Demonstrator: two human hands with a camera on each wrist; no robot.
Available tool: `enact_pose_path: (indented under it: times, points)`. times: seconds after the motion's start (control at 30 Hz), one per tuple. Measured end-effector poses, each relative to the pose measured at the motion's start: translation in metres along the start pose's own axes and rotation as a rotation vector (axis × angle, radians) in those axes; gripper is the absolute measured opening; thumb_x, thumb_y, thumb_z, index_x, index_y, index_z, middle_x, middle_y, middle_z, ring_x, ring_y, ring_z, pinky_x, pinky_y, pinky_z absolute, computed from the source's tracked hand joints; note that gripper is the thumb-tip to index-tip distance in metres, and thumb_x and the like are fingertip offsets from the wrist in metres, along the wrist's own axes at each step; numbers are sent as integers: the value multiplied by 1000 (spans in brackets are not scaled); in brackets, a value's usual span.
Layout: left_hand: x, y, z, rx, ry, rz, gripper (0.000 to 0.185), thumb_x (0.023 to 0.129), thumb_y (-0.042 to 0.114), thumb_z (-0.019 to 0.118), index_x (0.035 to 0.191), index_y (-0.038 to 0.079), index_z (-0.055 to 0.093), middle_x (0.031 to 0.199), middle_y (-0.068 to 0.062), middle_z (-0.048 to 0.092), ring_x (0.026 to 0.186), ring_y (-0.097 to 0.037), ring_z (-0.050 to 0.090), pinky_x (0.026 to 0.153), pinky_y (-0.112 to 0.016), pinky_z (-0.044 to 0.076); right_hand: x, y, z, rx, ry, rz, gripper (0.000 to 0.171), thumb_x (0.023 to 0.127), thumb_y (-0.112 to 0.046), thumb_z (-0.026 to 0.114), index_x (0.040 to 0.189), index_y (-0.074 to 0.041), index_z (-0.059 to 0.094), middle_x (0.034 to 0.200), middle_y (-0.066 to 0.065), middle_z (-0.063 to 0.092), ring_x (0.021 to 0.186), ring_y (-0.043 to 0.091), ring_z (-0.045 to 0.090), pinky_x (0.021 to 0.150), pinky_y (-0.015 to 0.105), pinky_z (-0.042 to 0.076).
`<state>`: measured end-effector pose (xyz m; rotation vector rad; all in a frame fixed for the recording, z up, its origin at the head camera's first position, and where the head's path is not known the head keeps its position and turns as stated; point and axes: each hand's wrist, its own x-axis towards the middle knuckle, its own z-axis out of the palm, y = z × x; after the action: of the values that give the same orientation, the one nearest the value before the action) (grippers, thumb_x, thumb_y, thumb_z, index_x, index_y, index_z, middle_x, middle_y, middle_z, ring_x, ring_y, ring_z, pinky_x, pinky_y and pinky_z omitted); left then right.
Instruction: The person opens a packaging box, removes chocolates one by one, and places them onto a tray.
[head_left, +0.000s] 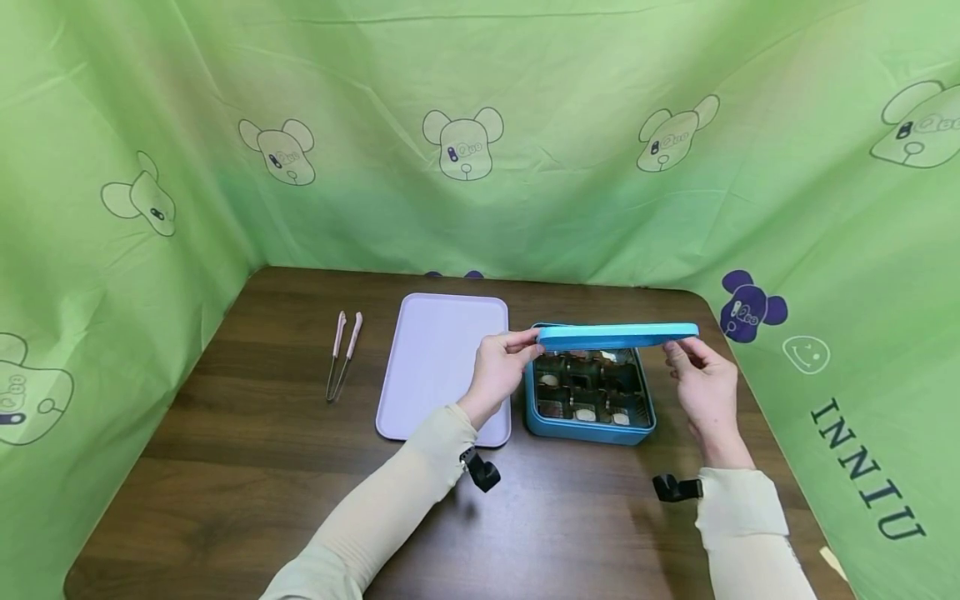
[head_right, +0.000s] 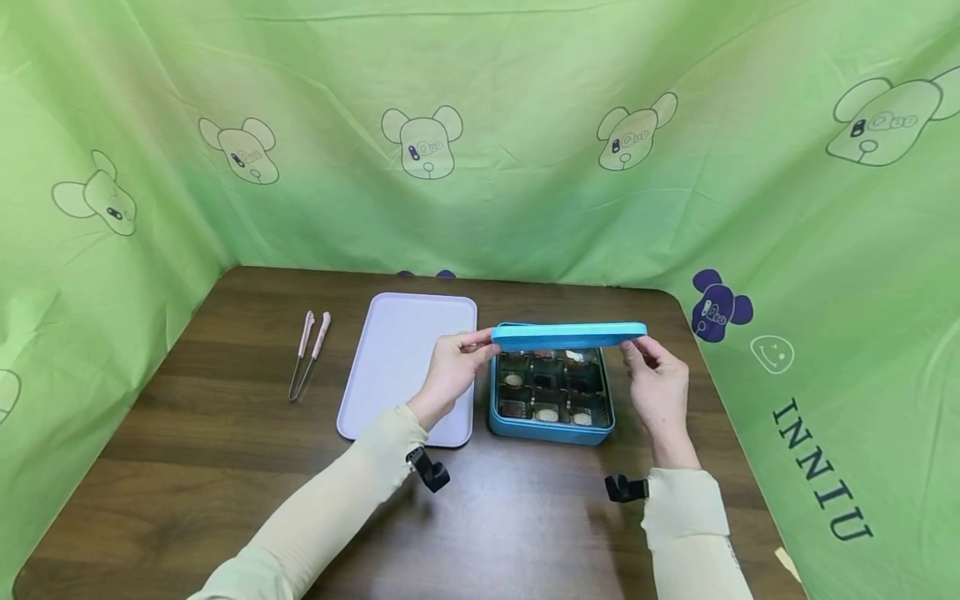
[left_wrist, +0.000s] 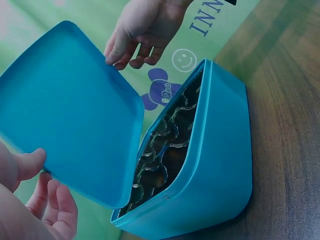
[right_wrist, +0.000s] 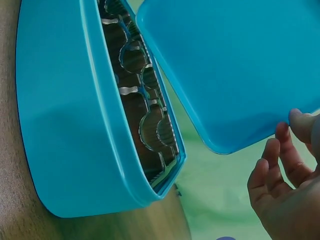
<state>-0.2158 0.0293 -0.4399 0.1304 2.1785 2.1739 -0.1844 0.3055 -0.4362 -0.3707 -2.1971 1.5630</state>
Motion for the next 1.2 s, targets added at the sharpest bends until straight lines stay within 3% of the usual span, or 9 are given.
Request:
enact_pose_path:
  times: [0.27, 0.5, 0.77, 1.0, 1.2]
  points:
    - [0, 0, 0, 55, 26, 34, 26, 91, 6, 75, 116, 7, 76, 117, -7, 71, 93, -10, 68, 75, -19, 52, 1, 1, 1, -19, 37, -12, 22, 98, -14, 68, 115, -2, 74, 86, -13, 62, 76, 3, 56, 64, 12, 48]
    - [-1, -1, -1, 43, -1, 19, 27, 92, 8, 74, 119, 7, 75, 125, -9, 70, 108, -14, 68, 88, -26, 55, 4, 4, 2, 29, 60, 13, 23, 97, -8, 68, 118, -5, 74, 87, -15, 64, 73, 3, 56, 63, 13, 47]
    - [-1, 1, -2, 32, -7, 11, 28, 93, 11, 74, 120, 9, 75, 120, -6, 72, 107, -12, 68, 87, -25, 55, 1, 1, 2, -1, 60, -2, 28, 98, -14, 68, 125, -6, 72, 88, -12, 70, 78, 6, 58, 69, 16, 47]
    - [-1, 1, 0, 31, 4, 41, 27, 93, 12, 75, 119, 9, 75, 116, -7, 74, 107, -11, 68, 87, -24, 54, 0, 1, 2, -3, 63, -15, 34, 98, -17, 68, 129, -4, 68, 90, -22, 69, 82, 4, 60, 74, 14, 46]
    - [0, 2, 0, 29, 1, 59, 29, 93, 13, 74, 122, 8, 74, 118, -7, 73, 110, -12, 68, 89, -25, 54, 1, 0, 1, 39, 70, 0, 34, 98, -15, 68, 130, -3, 67, 91, -22, 69, 84, 2, 60, 75, 14, 45]
